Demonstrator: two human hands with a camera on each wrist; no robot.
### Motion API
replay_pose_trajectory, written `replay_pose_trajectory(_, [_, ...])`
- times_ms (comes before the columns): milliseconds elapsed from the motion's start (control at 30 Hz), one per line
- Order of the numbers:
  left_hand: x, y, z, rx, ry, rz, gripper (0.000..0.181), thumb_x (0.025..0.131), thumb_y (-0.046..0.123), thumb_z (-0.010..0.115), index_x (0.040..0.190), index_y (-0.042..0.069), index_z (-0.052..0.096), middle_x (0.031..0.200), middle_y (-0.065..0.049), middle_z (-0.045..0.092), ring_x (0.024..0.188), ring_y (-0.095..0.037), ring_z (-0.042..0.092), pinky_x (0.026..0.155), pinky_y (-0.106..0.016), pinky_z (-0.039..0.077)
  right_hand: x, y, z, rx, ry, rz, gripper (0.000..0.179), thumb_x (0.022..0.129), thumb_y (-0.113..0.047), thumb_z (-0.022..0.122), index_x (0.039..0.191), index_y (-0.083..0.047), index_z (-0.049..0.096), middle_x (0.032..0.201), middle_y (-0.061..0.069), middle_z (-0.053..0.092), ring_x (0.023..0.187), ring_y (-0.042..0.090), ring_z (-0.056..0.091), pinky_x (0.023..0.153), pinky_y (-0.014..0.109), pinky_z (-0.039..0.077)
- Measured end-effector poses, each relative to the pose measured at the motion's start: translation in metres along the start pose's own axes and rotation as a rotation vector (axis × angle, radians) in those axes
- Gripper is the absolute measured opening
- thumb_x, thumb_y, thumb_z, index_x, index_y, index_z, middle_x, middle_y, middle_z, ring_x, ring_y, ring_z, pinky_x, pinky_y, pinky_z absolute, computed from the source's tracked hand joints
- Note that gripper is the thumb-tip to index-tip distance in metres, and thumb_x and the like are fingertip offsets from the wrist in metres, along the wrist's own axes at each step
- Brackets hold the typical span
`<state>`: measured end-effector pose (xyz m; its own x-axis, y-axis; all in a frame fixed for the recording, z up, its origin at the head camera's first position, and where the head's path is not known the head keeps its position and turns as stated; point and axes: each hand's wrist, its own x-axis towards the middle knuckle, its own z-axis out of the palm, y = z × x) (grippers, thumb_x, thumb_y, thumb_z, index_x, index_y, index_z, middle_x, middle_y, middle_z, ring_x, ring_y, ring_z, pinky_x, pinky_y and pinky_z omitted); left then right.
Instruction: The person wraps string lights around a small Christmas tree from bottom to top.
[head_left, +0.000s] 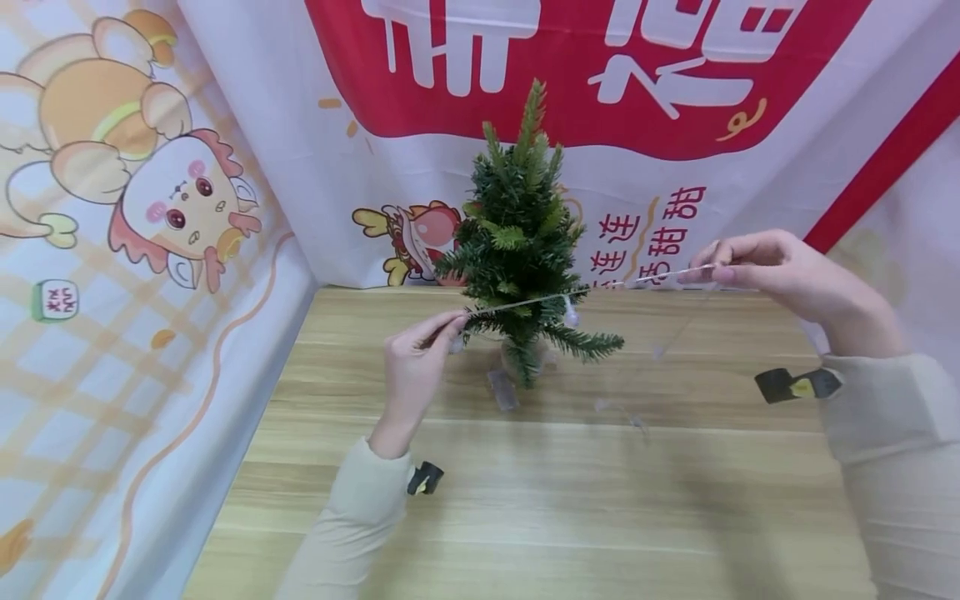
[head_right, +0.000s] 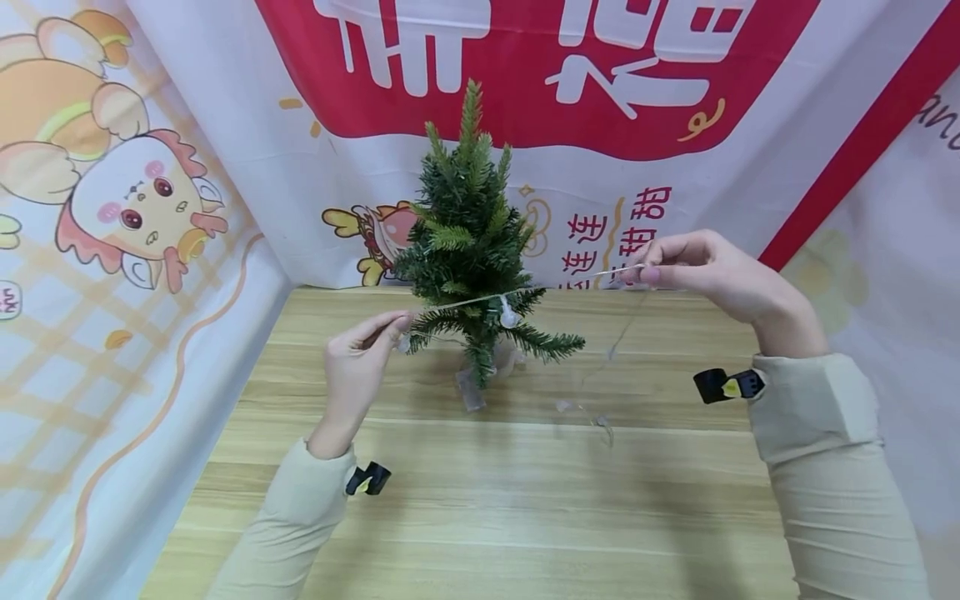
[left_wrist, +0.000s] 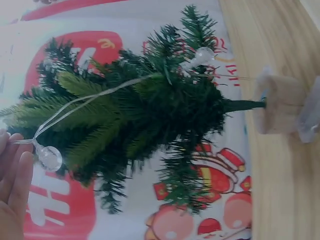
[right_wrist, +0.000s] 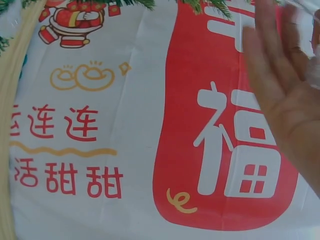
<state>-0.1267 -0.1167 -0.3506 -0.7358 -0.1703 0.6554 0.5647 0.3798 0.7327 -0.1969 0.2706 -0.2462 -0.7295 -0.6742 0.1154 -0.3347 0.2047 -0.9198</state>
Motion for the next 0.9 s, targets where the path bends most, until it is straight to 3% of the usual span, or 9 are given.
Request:
replay_pose_trajectory(67, [-0.001,-0.005,-0.001,-0.008,0.006,-0.062,0.014,0.084,0.001,0.068,0.095,-0.007,0.072,0.092,-0.022,0.073,0.064,-0.008,0.068,0.06,-0.017,0.056,-0.001,-0.001,-0.003,0.019,-0.018,0.003,0.03,0.094,0.01,0.041,0.093,-0.006,0.066,0.105,-0.002,0.071,0.099,0.01,0.065,0.086,0.017,0.05])
replay_pose_trajectory(167, [-0.003,-0.016,-0.003,-0.041,0.032,-0.196,0.017,0.088,0.006,0.066,0.099,-0.006,0.071,0.096,-0.022,0.072,0.064,-0.001,0.064,0.061,-0.018,0.056,-0.002,-0.002,-0.006,0.049,0.03,0.021,0.029,0.094,0.009,0.043,0.098,-0.006,0.068,0.095,-0.001,0.073,0.089,0.01,0.066,0.077,0.018,0.052])
replay_pose_trajectory(267, [-0.004,-0.028,-0.005,-0.084,0.056,-0.316,0.019,0.089,0.007,0.064,0.102,-0.007,0.068,0.099,-0.023,0.071,0.069,-0.001,0.065,0.066,-0.022,0.058,-0.002,-0.004,-0.008,0.155,0.118,0.019,0.03,0.095,0.007,0.044,0.102,-0.007,0.07,0.088,0.0,0.072,0.081,0.01,0.066,0.071,0.019,0.054])
replay_pose_trajectory(367, [-0.002,-0.038,-0.007,-0.13,0.014,-0.407,0.02,0.092,0.007,0.061,0.106,-0.007,0.065,0.104,-0.024,0.069,0.078,-0.004,0.067,0.073,-0.025,0.059,-0.001,-0.01,-0.007,0.304,0.181,-0.045,0.03,0.096,0.007,0.041,0.104,-0.003,0.069,0.077,0.003,0.067,0.063,0.015,0.057,0.054,0.019,0.046])
replay_pose_trajectory(467, [0.001,-0.044,-0.009,-0.182,-0.092,-0.447,0.021,0.095,0.004,0.053,0.112,-0.007,0.059,0.102,-0.016,0.068,0.088,-0.012,0.065,0.08,-0.023,0.057,0.005,-0.021,0.0,0.418,0.252,-0.135,0.028,0.097,0.007,0.04,0.102,0.002,0.068,0.075,0.007,0.064,0.05,0.018,0.04,0.044,0.022,0.035])
replay_pose_trajectory(633, [0.004,-0.048,-0.015,-0.312,-0.292,-0.454,0.03,0.095,0.008,0.042,0.119,-0.009,0.051,0.091,0.007,0.054,0.085,-0.008,0.052,0.078,-0.02,0.046,0.02,-0.041,0.008,0.587,0.183,-0.331,0.027,0.097,0.009,0.037,0.102,0.01,0.064,0.091,0.016,0.07,0.047,0.018,0.034,0.044,0.02,0.037])
replay_pose_trajectory(700, [0.005,-0.048,-0.016,-0.338,-0.335,-0.468,0.033,0.097,0.014,0.044,0.118,-0.01,0.05,0.091,0.008,0.055,0.083,-0.006,0.051,0.076,-0.02,0.045,0.026,-0.048,0.008,0.607,0.131,-0.368,0.027,0.097,0.009,0.037,0.104,0.012,0.062,0.094,0.017,0.07,0.047,0.018,0.035,0.044,0.021,0.036])
replay_pose_trajectory(800, [0.006,-0.048,-0.015,-0.339,-0.336,-0.491,0.036,0.1,0.025,0.048,0.113,-0.007,0.053,0.088,0.012,0.057,0.082,-0.009,0.051,0.074,-0.017,0.045,0.035,-0.059,0.01,0.579,0.132,-0.364,0.027,0.096,0.01,0.037,0.106,0.011,0.062,0.096,0.017,0.071,0.047,0.018,0.036,0.044,0.022,0.033])
replay_pose_trajectory(900, [0.007,-0.049,-0.011,-0.384,-0.259,-0.55,0.029,0.098,0.03,0.051,0.103,0.002,0.057,0.089,0.012,0.059,0.084,-0.009,0.055,0.08,-0.015,0.049,0.043,-0.067,0.012,0.55,0.128,-0.355,0.028,0.095,0.011,0.037,0.107,0.01,0.062,0.096,0.016,0.071,0.046,0.018,0.036,0.042,0.022,0.029])
